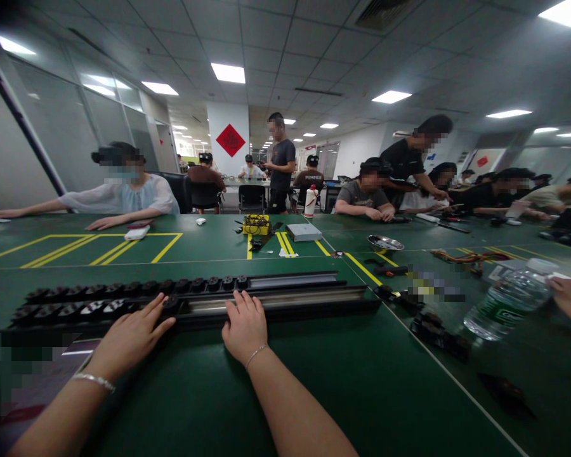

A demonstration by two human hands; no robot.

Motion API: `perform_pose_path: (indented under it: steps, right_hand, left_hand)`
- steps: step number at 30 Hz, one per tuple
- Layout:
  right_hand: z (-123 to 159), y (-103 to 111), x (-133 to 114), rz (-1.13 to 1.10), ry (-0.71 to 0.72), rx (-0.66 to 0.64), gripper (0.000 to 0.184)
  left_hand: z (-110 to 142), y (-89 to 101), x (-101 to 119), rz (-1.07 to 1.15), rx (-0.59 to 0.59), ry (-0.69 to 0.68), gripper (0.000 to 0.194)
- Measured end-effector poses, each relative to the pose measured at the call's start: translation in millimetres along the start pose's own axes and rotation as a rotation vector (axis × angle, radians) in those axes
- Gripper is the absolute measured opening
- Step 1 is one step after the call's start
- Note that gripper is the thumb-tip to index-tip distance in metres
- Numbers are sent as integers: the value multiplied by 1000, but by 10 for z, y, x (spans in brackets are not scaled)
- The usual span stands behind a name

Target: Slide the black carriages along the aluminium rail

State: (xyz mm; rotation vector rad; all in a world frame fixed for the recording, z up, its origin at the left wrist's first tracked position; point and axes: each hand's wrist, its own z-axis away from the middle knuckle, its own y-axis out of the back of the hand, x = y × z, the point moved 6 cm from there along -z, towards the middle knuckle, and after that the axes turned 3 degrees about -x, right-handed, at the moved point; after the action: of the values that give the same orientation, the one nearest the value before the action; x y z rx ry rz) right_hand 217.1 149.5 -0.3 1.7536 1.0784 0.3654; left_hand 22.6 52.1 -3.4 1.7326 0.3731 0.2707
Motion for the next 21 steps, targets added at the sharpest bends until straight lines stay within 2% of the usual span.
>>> perform_pose_path:
  steps: [9, 21]
  right_hand:
    - [7, -6, 6, -15, 11, 14, 44]
    - [2, -18, 13, -11, 12, 14, 45]
  left_hand:
    - [-1, 2, 8, -33, 25, -19, 62]
    - [-12, -18, 16, -64, -3, -31, 58]
